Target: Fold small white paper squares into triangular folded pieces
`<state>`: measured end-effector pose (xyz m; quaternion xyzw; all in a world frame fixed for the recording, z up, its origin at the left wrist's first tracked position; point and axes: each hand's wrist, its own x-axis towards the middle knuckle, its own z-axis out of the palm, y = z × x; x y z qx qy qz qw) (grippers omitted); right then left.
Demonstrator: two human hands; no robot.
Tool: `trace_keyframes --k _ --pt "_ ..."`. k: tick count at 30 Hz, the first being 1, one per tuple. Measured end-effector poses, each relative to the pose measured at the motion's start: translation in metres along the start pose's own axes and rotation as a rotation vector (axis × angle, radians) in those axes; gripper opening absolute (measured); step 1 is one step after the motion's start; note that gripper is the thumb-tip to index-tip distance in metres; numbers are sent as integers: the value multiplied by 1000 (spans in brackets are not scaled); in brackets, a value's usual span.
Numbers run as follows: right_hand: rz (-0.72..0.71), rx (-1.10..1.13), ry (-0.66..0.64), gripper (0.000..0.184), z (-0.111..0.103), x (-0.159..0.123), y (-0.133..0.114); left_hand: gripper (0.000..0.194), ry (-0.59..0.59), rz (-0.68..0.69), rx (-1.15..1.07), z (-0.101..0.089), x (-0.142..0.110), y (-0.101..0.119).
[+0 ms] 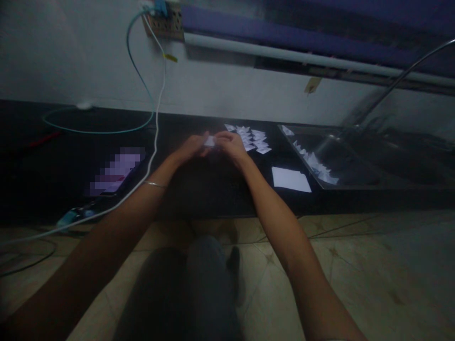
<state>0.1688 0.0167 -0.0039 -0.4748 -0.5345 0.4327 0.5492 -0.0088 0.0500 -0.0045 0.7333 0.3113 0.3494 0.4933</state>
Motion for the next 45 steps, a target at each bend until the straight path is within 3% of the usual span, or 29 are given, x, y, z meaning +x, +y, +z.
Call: trace_keyframes --k 12,15,19,23,26,32,39,45 --pt "47 84 -111 37 0 -4 -3 60 104 92 75 4 1 -4" --pt "-27 35 -54 40 -2 1 0 49 73 86 49 6 -3 2" --pt "-98 -13 82 45 -6 7 4 19 58 69 -88 10 -6 5" --pt "-112 -13 131 44 -8 9 6 48 121 134 -119 9 -1 1" --pt "-124 1 127 38 -7 11 7 40 181 213 -74 7 1 1" --pt "-144 9 65 29 -5 7 3 22 258 210 11 6 0 4" --pt "-119 21 -53 39 -7 2 -2 20 272 186 -31 -3 0 0" --pt "-103 54 -35 41 -7 -1 -5 26 257 199 -24 1 -1 3"
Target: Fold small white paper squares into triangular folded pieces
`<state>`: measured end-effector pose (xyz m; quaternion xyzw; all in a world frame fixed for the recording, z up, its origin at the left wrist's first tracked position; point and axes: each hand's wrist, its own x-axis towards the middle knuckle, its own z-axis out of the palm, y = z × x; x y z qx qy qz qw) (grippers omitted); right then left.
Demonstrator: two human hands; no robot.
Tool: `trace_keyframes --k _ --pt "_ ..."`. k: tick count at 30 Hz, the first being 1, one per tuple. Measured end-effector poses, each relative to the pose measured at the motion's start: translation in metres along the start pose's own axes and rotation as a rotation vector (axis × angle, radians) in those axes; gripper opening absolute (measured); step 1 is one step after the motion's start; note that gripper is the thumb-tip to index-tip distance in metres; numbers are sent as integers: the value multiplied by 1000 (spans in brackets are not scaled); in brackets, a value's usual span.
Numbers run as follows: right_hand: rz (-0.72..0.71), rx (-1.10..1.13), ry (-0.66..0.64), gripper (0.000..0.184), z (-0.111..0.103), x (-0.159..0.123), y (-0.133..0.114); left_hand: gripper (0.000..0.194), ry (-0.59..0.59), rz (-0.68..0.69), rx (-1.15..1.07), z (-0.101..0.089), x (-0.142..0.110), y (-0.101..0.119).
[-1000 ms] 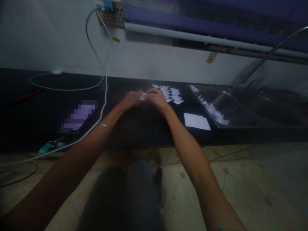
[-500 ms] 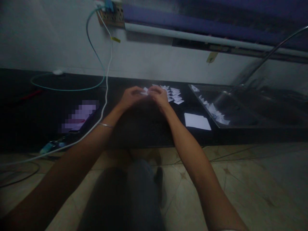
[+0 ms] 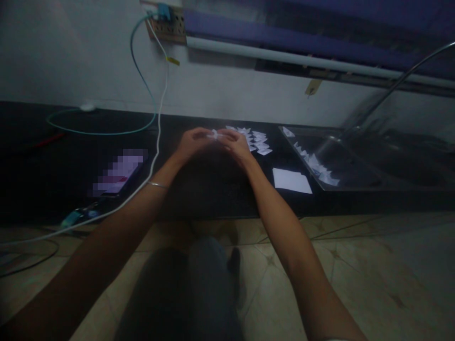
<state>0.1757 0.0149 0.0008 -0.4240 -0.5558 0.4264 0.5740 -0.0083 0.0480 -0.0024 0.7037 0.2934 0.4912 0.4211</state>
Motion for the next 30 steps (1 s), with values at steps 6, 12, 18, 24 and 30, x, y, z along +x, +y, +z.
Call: trace_keyframes --k 6,12,18,24,30 --pt "-23 18 -50 37 -2 -1 1 20 15 -34 5 -1 -1 1" --pt "-54 -54 -31 34 -7 2 8 20 12 -6 4 -1 1 -2" --pt "-143 -99 10 36 -8 5 10 20 9 2 -83 1 2 -7" --pt "-192 -167 40 41 -7 3 5 22 44 53 -60 -3 2 -7" --pt "-175 -246 22 36 -8 3 5 22 62 48 -73 -4 7 -16"
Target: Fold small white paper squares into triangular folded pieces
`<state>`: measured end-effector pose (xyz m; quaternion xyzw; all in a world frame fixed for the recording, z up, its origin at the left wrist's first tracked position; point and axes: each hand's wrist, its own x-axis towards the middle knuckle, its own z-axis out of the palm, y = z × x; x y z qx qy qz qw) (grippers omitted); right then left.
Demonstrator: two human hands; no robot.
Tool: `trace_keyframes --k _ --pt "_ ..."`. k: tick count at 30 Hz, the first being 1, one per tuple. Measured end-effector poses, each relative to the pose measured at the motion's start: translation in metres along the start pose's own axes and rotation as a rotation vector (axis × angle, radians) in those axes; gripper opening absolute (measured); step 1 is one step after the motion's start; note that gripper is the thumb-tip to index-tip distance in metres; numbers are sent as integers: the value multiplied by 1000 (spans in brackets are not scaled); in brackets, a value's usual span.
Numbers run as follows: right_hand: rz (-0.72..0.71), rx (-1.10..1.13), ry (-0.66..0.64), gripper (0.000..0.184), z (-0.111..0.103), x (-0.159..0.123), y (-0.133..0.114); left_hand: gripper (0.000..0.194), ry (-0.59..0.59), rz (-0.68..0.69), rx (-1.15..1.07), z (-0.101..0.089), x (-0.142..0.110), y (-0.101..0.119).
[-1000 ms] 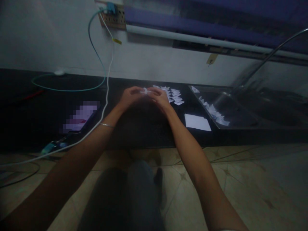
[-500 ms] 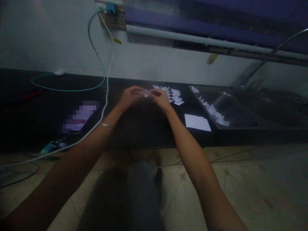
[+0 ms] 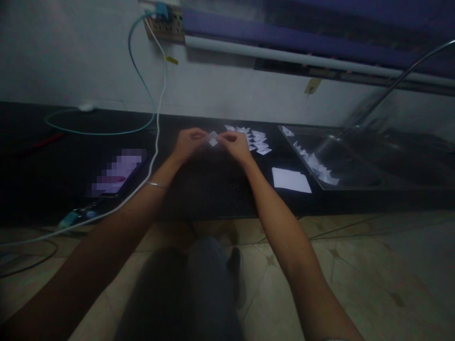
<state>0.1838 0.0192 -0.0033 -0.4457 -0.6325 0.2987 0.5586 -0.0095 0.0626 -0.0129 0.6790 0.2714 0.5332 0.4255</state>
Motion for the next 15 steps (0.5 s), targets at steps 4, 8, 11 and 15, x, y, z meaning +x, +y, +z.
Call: trace_keyframes --k 4,8,11,15 --pt "12 3 5 31 1 1 1 42 8 -8 -6 0 1 -5" --pt "-9 30 49 30 4 2 3 32 15 9 12 0 2 -7" --pt "-11 41 60 31 5 2 6 22 17 30 21 2 3 -8" --pt "-48 39 60 35 4 3 8 19 53 54 58 4 3 -5"
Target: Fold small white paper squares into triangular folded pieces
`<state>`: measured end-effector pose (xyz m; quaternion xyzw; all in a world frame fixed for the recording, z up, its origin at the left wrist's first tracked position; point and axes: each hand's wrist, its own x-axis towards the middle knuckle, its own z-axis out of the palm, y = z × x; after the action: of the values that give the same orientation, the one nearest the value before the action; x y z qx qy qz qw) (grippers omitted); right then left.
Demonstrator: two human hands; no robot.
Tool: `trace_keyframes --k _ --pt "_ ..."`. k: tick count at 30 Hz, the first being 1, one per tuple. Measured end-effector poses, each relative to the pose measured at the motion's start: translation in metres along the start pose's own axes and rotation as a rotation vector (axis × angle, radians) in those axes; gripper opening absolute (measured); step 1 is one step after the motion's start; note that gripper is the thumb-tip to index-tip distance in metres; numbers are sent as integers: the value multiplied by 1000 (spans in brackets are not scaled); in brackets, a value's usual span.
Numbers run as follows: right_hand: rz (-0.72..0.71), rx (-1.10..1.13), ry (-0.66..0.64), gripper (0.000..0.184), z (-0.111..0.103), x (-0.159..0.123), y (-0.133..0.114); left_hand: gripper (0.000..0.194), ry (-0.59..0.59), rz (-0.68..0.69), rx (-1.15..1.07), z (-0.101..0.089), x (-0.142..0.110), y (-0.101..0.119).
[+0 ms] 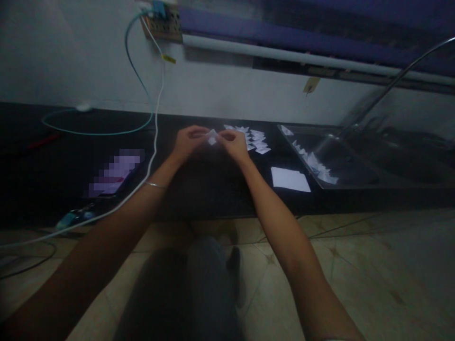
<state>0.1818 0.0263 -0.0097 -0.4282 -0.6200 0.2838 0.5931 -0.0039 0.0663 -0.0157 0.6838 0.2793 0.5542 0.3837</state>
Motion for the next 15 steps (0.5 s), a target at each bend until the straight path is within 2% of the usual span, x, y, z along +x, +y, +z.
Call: trace_keyframes --k 3,8,15 --pt "-20 -29 11 39 0 0 1 14 40 -17 17 1 -1 4" --pt "55 -74 39 43 3 0 0 13 59 -45 19 2 -4 12" --pt "107 -23 43 45 7 -4 -6 12 126 -22 18 5 -2 13"
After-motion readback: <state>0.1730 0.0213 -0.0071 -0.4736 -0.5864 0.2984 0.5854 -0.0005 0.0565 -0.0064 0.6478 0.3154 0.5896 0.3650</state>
